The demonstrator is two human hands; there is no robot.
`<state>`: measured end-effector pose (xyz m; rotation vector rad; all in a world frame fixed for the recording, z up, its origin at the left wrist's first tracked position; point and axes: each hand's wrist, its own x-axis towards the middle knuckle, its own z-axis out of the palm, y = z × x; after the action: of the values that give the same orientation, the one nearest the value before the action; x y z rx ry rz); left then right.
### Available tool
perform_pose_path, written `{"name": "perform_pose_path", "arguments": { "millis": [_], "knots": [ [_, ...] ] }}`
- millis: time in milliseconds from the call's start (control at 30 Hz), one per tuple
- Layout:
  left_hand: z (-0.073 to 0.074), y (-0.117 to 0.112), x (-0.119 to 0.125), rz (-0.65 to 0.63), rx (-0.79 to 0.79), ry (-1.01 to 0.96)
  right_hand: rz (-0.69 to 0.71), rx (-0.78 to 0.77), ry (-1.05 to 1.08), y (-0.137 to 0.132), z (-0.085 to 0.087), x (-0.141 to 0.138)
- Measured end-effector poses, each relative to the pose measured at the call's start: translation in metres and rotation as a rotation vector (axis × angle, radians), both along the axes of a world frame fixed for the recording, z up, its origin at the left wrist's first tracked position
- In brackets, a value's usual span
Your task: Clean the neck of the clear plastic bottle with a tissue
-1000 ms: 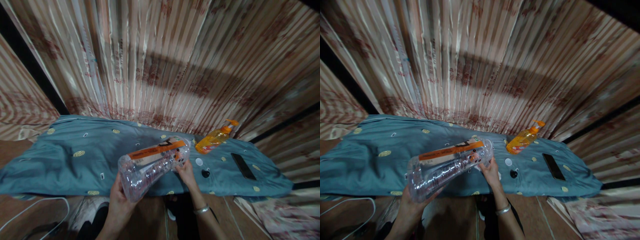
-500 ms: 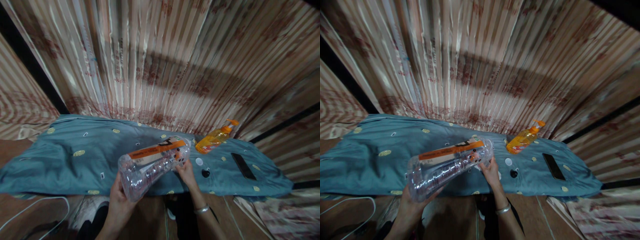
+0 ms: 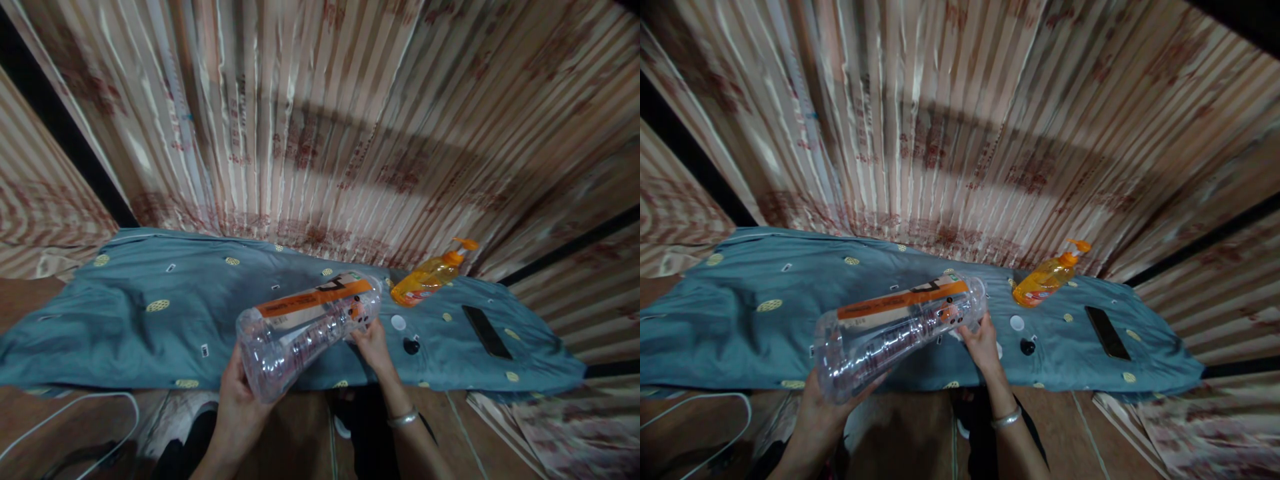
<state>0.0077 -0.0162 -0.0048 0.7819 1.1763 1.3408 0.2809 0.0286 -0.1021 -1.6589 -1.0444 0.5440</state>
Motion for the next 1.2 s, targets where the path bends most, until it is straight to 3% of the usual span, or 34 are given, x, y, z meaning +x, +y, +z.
{"name": "perform_pose_path", "arguments": {
  "millis": [467,667,1200],
  "knots": [
    [-0.007,0.001,0.000,-0.008,0.037,0.034,0.009,0.001,-0.026,0.000,-0.003,0.001],
    [-0.005,0.000,-0.001,0.003,0.027,0.057,-0.026,-0.009,-0.032,0.001,-0.009,0.003],
    [0.005,-0.001,0.000,0.004,0.026,0.055,-0.001,0.020,0.002,0.001,-0.004,0.001]
  ]
}}
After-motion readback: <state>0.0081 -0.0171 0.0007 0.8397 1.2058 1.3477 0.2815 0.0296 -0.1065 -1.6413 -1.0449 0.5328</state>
